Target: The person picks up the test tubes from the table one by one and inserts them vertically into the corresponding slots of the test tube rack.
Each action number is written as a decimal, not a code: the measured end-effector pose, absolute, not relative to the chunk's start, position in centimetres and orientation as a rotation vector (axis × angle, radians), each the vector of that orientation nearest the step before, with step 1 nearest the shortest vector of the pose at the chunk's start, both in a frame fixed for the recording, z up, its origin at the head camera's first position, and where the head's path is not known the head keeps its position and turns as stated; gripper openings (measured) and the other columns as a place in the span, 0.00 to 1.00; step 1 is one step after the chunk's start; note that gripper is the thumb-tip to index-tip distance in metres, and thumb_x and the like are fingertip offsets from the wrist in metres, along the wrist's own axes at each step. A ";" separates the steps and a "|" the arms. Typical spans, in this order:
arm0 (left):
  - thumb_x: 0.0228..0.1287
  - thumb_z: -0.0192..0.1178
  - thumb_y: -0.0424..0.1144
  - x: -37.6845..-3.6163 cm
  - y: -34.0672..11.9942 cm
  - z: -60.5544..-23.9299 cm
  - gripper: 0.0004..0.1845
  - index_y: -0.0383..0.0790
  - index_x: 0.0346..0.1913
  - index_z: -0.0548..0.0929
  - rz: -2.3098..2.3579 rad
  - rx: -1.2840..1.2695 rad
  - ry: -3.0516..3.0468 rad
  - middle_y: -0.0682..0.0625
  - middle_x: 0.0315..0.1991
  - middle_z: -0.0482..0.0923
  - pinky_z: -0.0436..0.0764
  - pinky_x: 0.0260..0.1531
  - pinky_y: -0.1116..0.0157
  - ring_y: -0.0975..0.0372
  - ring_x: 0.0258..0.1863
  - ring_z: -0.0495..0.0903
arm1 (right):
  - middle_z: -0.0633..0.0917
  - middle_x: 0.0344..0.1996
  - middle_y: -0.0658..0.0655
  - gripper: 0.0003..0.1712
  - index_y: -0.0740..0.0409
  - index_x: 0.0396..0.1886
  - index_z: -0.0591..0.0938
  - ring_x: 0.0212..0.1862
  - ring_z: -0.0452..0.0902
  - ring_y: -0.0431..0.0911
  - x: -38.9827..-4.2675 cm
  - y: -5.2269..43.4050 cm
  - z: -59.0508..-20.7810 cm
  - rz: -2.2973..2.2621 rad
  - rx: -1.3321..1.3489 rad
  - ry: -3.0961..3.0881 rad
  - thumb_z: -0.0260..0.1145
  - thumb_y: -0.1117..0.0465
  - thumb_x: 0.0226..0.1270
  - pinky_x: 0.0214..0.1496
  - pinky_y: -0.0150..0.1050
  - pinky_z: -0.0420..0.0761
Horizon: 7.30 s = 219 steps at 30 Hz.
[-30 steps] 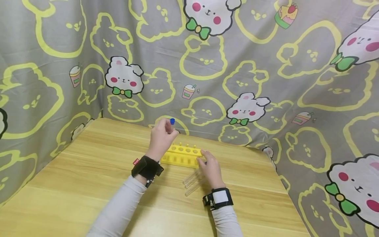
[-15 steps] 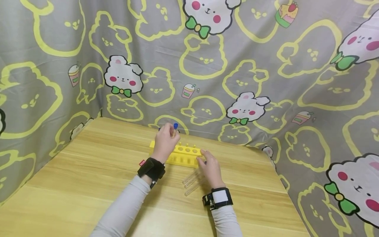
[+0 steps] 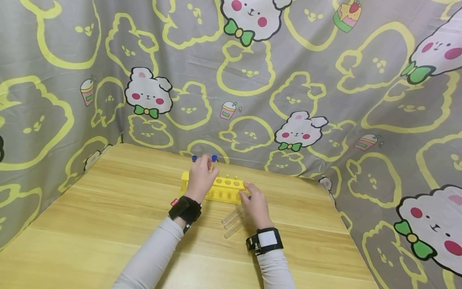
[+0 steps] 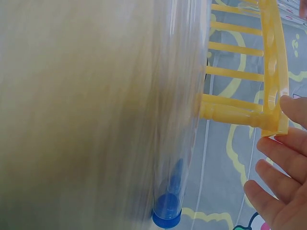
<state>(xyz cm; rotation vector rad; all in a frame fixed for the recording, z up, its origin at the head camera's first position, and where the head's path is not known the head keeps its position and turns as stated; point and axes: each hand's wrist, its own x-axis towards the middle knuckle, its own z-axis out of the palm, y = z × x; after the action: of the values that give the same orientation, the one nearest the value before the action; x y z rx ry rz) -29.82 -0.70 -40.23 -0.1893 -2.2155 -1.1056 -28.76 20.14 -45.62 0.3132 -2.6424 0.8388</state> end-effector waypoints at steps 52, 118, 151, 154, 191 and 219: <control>0.64 0.64 0.45 -27.9 -6.2 -39.5 0.12 0.39 0.41 0.84 -0.958 -0.118 -2.177 0.48 0.30 0.87 0.70 0.16 0.69 0.60 0.22 0.83 | 0.79 0.61 0.62 0.26 0.60 0.61 0.78 0.68 0.70 0.56 -28.9 20.0 -45.7 0.839 0.310 -2.636 0.67 0.55 0.66 0.67 0.53 0.71; 0.67 0.59 0.52 -30.6 -9.4 -45.9 0.19 0.36 0.41 0.83 -1.380 0.274 -2.459 0.41 0.34 0.85 0.74 0.28 0.67 0.55 0.29 0.81 | 0.86 0.28 0.66 0.20 0.70 0.38 0.82 0.25 0.82 0.50 -26.4 25.3 -42.1 1.131 -0.126 -2.834 0.63 0.53 0.69 0.29 0.40 0.83; 0.66 0.59 0.53 -30.8 -9.2 -46.2 0.20 0.37 0.39 0.83 -1.376 0.280 -2.439 0.41 0.34 0.86 0.75 0.30 0.65 0.54 0.31 0.82 | 0.80 0.08 0.55 0.15 0.63 0.19 0.80 0.11 0.75 0.43 -26.8 22.8 -46.4 1.087 -0.400 -3.093 0.65 0.58 0.59 0.13 0.34 0.74; 0.66 0.59 0.53 -30.8 -9.3 -46.2 0.20 0.37 0.39 0.83 -1.383 0.287 -2.445 0.41 0.34 0.86 0.74 0.29 0.66 0.54 0.30 0.82 | 0.81 0.09 0.56 0.12 0.66 0.23 0.80 0.11 0.77 0.44 -26.8 23.0 -46.5 1.202 -0.422 -3.060 0.64 0.60 0.57 0.15 0.36 0.78; 0.66 0.59 0.53 -30.8 -9.4 -46.0 0.19 0.37 0.39 0.83 -1.388 0.288 -2.447 0.41 0.33 0.85 0.73 0.28 0.67 0.55 0.29 0.81 | 0.84 0.39 0.65 0.15 0.64 0.50 0.74 0.35 0.84 0.54 -26.8 22.6 -36.3 1.267 -0.085 -2.423 0.56 0.58 0.72 0.32 0.39 0.86; 0.66 0.59 0.54 -30.9 -9.5 -45.9 0.20 0.37 0.40 0.82 -1.401 0.301 -2.470 0.42 0.33 0.85 0.73 0.26 0.68 0.56 0.27 0.80 | 0.86 0.33 0.61 0.10 0.64 0.45 0.76 0.34 0.84 0.50 -29.1 14.3 -33.3 1.167 0.347 -2.150 0.61 0.61 0.69 0.37 0.42 0.85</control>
<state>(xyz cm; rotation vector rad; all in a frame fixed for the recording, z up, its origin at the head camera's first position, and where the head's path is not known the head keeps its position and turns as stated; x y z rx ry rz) -30.94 -9.51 -45.92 0.3011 -2.4696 -1.4014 -29.13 14.32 -33.33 0.3470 -2.1501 1.1668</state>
